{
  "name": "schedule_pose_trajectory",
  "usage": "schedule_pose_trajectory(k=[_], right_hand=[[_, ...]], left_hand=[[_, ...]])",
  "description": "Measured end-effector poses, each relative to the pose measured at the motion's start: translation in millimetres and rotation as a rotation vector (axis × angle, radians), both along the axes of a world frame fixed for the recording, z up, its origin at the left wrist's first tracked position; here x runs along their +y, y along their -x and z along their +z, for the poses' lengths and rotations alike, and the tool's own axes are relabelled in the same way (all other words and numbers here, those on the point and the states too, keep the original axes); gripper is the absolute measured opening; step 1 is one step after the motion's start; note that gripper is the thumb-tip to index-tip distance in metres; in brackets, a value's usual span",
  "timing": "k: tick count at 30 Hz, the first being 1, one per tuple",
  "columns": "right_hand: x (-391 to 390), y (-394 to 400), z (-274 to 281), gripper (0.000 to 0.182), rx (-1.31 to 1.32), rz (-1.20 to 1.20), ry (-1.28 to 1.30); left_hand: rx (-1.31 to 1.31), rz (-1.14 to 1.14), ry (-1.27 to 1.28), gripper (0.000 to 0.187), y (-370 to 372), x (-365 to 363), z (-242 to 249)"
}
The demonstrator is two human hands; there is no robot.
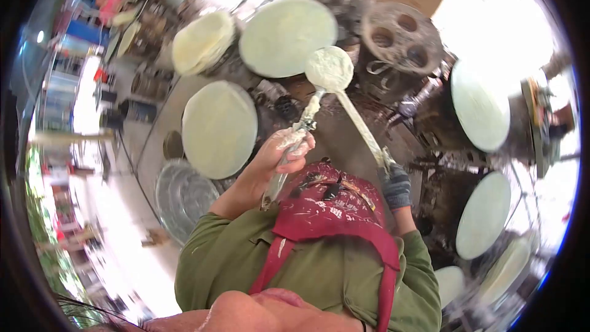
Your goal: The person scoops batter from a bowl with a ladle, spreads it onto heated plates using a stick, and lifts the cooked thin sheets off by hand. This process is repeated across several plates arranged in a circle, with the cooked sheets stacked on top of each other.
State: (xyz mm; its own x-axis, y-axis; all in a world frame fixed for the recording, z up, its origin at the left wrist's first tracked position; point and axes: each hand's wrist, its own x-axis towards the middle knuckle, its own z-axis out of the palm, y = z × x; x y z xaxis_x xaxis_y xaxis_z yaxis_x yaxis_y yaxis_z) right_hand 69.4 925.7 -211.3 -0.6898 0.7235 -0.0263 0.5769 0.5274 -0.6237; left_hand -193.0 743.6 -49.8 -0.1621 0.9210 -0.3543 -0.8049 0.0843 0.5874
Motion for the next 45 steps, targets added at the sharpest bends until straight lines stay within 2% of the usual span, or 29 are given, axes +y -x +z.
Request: schedule_pose_trajectory(k=[1, 4, 7, 8, 9, 12, 14, 18, 20, 22, 25, 26, 29, 33, 34, 37, 38, 40, 42, 43, 45], right_hand=[[-4.1, 29.3, 1.4, 0.026, 0.041, 0.096, -0.056], [-25.7, 107.3, 21.5, 0.027, -0.115, 0.371, -0.125], [-34.9, 156.0, 6.1, 0.023, -0.182, 0.552, -0.22], [-36.7, 168.1, 5.7, 0.022, -0.106, 0.588, -0.227], [-36.7, 179.6, 1.0, 0.024, -0.075, 0.613, -0.232], [-23.6, 208.7, -34.9, 0.03, -0.022, 0.691, -0.23], [-18.9, 223.6, -28.1, 0.032, -0.058, 0.671, -0.152], [-4.0, 242.8, -12.8, 0.034, -0.055, 0.615, -0.048], [6.8, 244.1, -10.0, 0.034, -0.039, 0.53, -0.035], [29.6, 238.7, -13.2, 0.036, -0.009, 0.408, -0.062], [62.0, 226.3, -13.5, 0.038, -0.053, 0.189, -0.113], [74.1, 220.1, -18.5, 0.042, 0.072, 0.171, -0.134], [92.2, 201.2, -12.0, 0.039, -0.094, 0.009, -0.243], [87.9, 198.3, 14.1, 0.044, -0.143, -0.097, -0.052], [97.2, 197.9, -3.9, 0.047, -0.045, -0.079, -0.006], [110.0, 226.3, -22.9, 0.051, 0.244, -0.055, 0.231], [129.2, 241.4, -47.5, 0.051, 0.31, 0.016, 0.25], [142.2, 286.7, -10.0, 0.048, -0.036, 0.224, 0.081], [154.8, 343.4, 10.9, 0.046, -0.146, 0.314, -0.029], [165.9, 374.8, 11.2, 0.045, -0.084, 0.3, -0.052], [202.5, 447.9, -5.1, 0.044, -0.158, 0.398, -0.204]], left_hand=[[0.005, 0.073, 0.0, 0.027, 10.8, -21.9, 2.0], [0.084, 0.293, 0.053, 0.027, 27.5, -86.0, 10.3], [0.183, 0.518, 0.145, 0.028, 25.7, -141.2, 11.8], [0.249, 0.582, 0.19, 0.028, 21.9, -159.1, 13.0], [0.314, 0.642, 0.24, 0.028, 17.0, -177.9, 14.5], [0.088, 0.903, 0.087, 0.026, -11.5, -256.4, -30.4], [-0.001, 1.118, 0.0, 0.027, -37.1, -277.7, -41.6], [0.214, 1.474, 0.301, 0.036, -67.4, -267.1, 16.5], [0.165, 1.448, 0.042, 0.035, -71.0, -276.1, 20.9], [-0.169, 1.185, -0.678, 0.031, -65.1, -297.1, 16.8], [-0.146, 1.402, -0.633, 0.033, -69.1, -317.6, 19.5], [-0.12, 1.412, -0.624, 0.033, -67.8, -332.9, 14.2], [-0.091, 1.459, -0.647, 0.032, -56.7, -369.2, -2.1], [-0.143, 1.485, -0.705, 0.024, -35.7, -391.1, -3.5], [-0.145, 1.485, -0.696, 0.021, -30.7, -397.5, -6.3], [-0.071, 1.57, -0.638, 0.031, -23.7, -413.1, -16.9], [-0.1, 1.565, -0.656, 0.029, -20.8, -412.9, -17.9], [-0.15, 1.553, -0.689, 0.027, -12.7, -408.5, -18.5], [-0.258, 1.533, -0.849, 0.017, -5.0, -407.8, -23.9], [-0.309, 1.523, -0.93, 0.019, -1.9, -403.6, -27.3], [-0.336, 1.588, -0.951, 0.021, 2.9, -377.6, -12.8]])
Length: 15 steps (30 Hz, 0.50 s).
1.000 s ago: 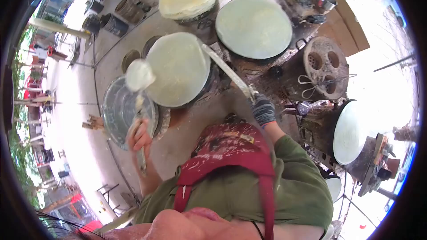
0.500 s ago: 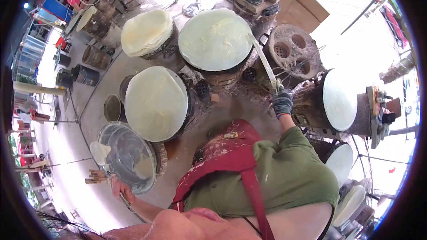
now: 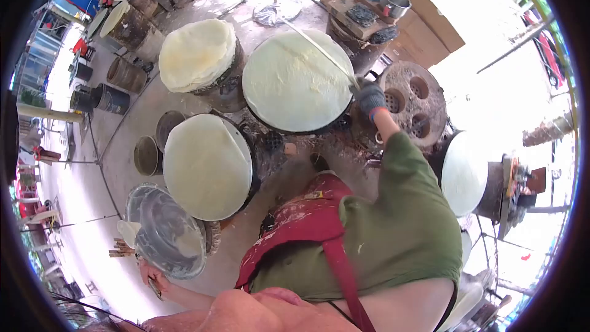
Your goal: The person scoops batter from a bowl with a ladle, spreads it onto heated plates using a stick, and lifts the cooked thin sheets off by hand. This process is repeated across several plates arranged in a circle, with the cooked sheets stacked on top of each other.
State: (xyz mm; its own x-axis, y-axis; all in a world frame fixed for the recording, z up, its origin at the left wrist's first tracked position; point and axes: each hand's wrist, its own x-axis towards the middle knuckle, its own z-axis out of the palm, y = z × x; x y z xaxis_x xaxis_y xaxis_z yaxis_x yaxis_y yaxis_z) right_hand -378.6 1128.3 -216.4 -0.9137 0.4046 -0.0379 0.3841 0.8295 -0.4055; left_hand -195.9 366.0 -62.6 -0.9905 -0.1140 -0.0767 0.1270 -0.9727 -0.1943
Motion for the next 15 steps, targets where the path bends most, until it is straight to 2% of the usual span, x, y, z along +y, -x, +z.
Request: schedule_pose_trajectory(k=[2, 4, 8, 12, 14, 15], right_hand=[[35.5, 77.4, -27.6, 0.045, 0.184, 0.075, -0.138], [41.8, 141.2, -0.8, 0.052, 0.113, 0.088, -0.128], [64.7, 231.7, -2.1, 0.07, -0.022, 0.2, 0.087], [56.4, 253.8, -10.1, 0.07, -0.121, 0.305, 0.102], [42.6, 248.2, 0.1, 0.067, -0.155, 0.35, 0.061], [39.0, 243.6, 0.1, 0.061, -0.042, 0.391, -0.013]], left_hand=[[0.002, 0.036, 0.008, 0.021, 12.1, 16.9, 8.5], [0.003, 0.056, 0.054, 0.022, 9.7, 8.1, 9.4], [-0.034, 0.058, 0.053, 0.025, 11.0, 16.9, 22.7], [-0.059, 0.042, 0.038, 0.024, 8.9, 30.1, 33.4], [-0.1, 0.127, 0.057, 0.025, 5.0, 31.7, 36.0], [-0.119, 0.161, 0.065, 0.026, 5.7, 31.7, 35.9]])
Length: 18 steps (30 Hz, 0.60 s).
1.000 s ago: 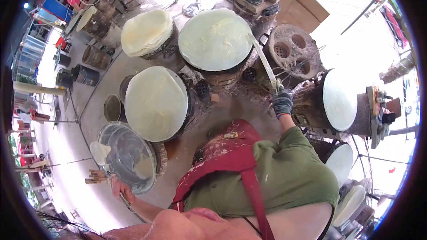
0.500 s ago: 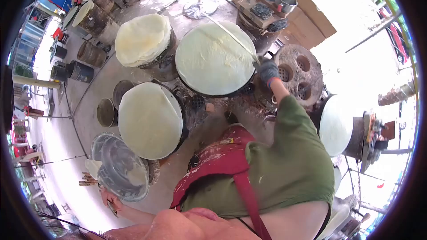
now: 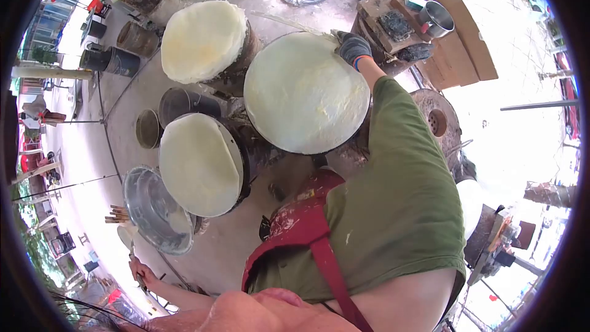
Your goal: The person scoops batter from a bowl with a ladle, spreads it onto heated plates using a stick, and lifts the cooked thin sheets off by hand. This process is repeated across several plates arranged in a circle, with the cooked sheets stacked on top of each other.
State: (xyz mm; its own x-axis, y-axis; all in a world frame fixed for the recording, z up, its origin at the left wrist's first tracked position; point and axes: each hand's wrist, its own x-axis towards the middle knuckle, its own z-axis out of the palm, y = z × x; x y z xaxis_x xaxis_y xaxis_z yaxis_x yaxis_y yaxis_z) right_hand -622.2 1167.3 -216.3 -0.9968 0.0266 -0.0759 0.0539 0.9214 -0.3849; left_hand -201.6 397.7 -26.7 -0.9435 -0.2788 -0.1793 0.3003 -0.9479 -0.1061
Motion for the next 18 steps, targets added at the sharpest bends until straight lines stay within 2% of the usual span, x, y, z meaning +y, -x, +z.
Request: schedule_pose_trajectory(k=[4, 9, 10, 13, 18], right_hand=[[-16.9, -15.1, 24.5, 0.048, 0.054, -0.025, -0.102], [-56.1, -64.7, 69.6, 0.043, 0.219, 0.025, -0.129], [-64.0, -73.3, 75.9, 0.042, 0.251, 0.035, -0.145], [-92.2, -102.8, 105.0, 0.04, 0.316, 0.038, -0.181], [-137.7, -145.9, 157.6, 0.039, 0.349, 0.047, -0.239]], left_hand=[[0.028, -0.021, 0.019, 0.024, 0.0, -6.8, -6.9], [0.025, -0.001, 0.063, 0.022, -9.0, -27.6, -25.0], [0.064, -0.074, -0.053, 0.022, -9.9, -33.1, -28.6], [0.158, -0.087, -0.147, 0.023, -11.8, -36.8, -39.5], [0.133, -0.134, -0.115, 0.022, -19.4, -70.7, -58.1]])
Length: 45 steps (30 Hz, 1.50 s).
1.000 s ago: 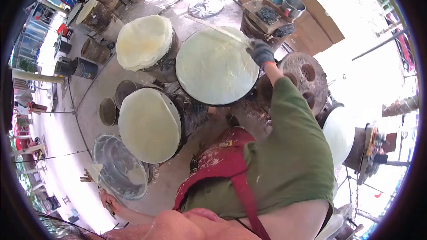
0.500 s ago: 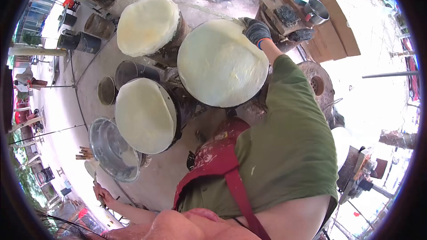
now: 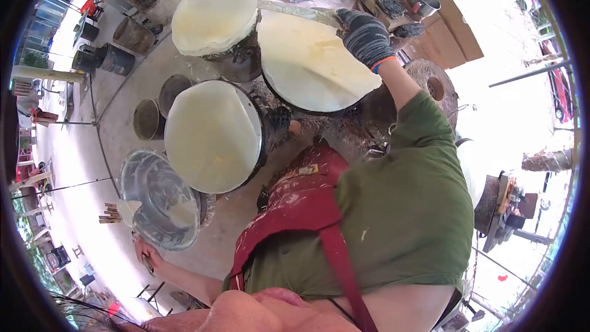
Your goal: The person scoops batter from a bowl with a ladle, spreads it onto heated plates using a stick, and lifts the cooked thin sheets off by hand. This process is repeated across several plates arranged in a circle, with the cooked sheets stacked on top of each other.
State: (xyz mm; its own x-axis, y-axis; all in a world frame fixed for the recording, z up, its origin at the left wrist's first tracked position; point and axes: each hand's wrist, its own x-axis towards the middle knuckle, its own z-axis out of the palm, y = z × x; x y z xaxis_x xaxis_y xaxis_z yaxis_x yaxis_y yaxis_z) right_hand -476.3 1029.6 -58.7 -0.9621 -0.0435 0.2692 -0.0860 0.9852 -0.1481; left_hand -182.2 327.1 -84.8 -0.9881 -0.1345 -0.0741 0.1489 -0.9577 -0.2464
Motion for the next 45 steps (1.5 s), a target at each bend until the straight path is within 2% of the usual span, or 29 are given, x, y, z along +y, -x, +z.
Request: schedule_pose_trajectory(k=[4, 7, 9, 11, 13, 14, 15, 17, 18, 20, 21, 22, 23, 25, 27, 28, 30, 31, 32, 33, 34, 35, 36, 38, 41, 45], right_hand=[[-31.3, -24.0, 34.7, 0.043, 0.122, 0.075, -0.026], [-47.0, -16.7, 65.5, 0.045, 0.141, 0.088, -0.055], [-62.9, -0.1, 103.4, 0.051, -0.015, 0.067, 0.079], [-37.5, 54.0, 99.9, 0.05, -0.098, 0.161, 0.38], [-75.4, 82.2, 140.2, 0.049, -0.296, 0.095, 0.135], [-76.8, 110.9, 136.4, 0.047, -0.358, 0.128, 0.142], [-66.8, 149.0, 112.9, 0.045, -0.459, 0.155, 0.651], [-66.4, 217.1, 86.3, 0.046, -0.497, 0.169, 0.438], [-70.5, 245.2, 79.6, 0.045, -0.528, 0.23, 0.425], [-55.8, 368.6, 57.4, 0.047, -0.474, 0.227, 0.086], [-100.5, 358.5, 86.8, 0.049, -0.441, 0.219, -0.078], [-128.7, 341.4, 131.0, 0.052, -0.283, 0.248, -0.464], [-137.9, 342.7, 141.1, 0.049, -0.077, 0.218, -0.276], [-181.1, 314.2, 164.9, 0.039, 0.204, 0.437, -0.134], [-213.3, 315.8, 140.4, 0.031, 0.371, 0.526, -0.249], [-257.7, 255.5, 156.2, 0.029, 0.249, 0.513, -0.083], [-266.7, 303.6, 71.5, 0.025, 0.512, 0.561, -0.106], [-285.6, 294.7, 59.6, 0.023, 0.318, 0.449, -0.276], [-299.3, 295.2, 35.3, 0.026, 0.237, 0.426, -0.276], [-303.0, 313.3, -9.4, 0.029, 0.309, 0.491, -0.255], [-310.8, 295.0, -15.8, 0.027, 0.26, 0.484, -0.286], [-309.9, 313.4, -67.4, 0.027, 0.272, 0.507, -0.375], [-312.1, 308.8, -90.8, 0.034, 0.291, 0.521, -0.43], [-318.4, 297.7, -129.1, 0.034, 0.205, 0.546, -0.416], [-321.2, 283.9, -161.0, 0.028, 0.083, 0.562, -0.366], [-319.8, 273.1, -156.6, 0.023, 0.061, 0.53, -0.291]], left_hand=[[0.004, -0.021, 0.062, 0.019, -5.9, -28.2, -15.1], [0.003, -0.034, 0.173, 0.024, -7.7, -49.9, -24.4], [-0.038, -0.016, 0.283, 0.03, -9.8, -65.7, -30.3], [-0.113, 0.038, 0.418, 0.034, -12.5, -76.1, -35.1], [-0.101, 0.057, 0.45, 0.034, -10.1, -75.6, -39.4], [-0.093, 0.074, 0.465, 0.035, -8.0, -72.5, -41.5], [-0.077, 0.057, 0.4, 0.034, -4.1, -67.0, -41.6], [-0.042, 0.032, 0.279, 0.033, 2.9, -53.6, -37.0], [-0.073, 0.059, 0.345, 0.03, 5.6, -45.4, -32.1], [-0.09, 0.127, 0.319, 0.029, 14.7, -22.8, -21.6], [-0.104, 0.156, 0.307, 0.028, 17.4, -16.9, -16.4], [-0.106, 0.142, 0.29, 0.028, 18.2, -16.4, -16.6], [-0.109, 0.126, 0.273, 0.027, 18.2, -16.3, -21.5], [-0.139, 0.142, 0.252, 0.026, 19.0, -11.5, -22.9], [-0.19, 0.206, 0.249, 0.024, 22.1, -0.7, -20.4], [-0.195, 0.214, 0.244, 0.022, 22.4, 1.8, -19.1], [-0.208, 0.23, 0.239, 0.018, 24.7, 5.5, -17.9], [-0.181, 0.224, 0.204, 0.016, 27.6, 9.1, -16.3], [-0.154, 0.217, 0.171, 0.015, 30.7, 13.9, -14.6], [-0.126, 0.21, 0.139, 0.013, 33.9, 18.6, -12.0], [-0.12, 0.213, 0.134, 0.013, 37.5, 23.9, -8.3], [-0.115, 0.216, 0.13, 0.012, 40.9, 30.3, -3.7], [-0.11, 0.217, 0.124, 0.011, 44.3, 35.2, 0.4], [-0.147, 0.24, 0.149, 0.012, 47.0, 41.7, 7.9], [-0.16, 0.259, 0.18, 0.011, 47.8, 44.8, 12.0], [-0.208, 0.303, 0.232, 0.008, 48.9, 47.4, 17.4]])
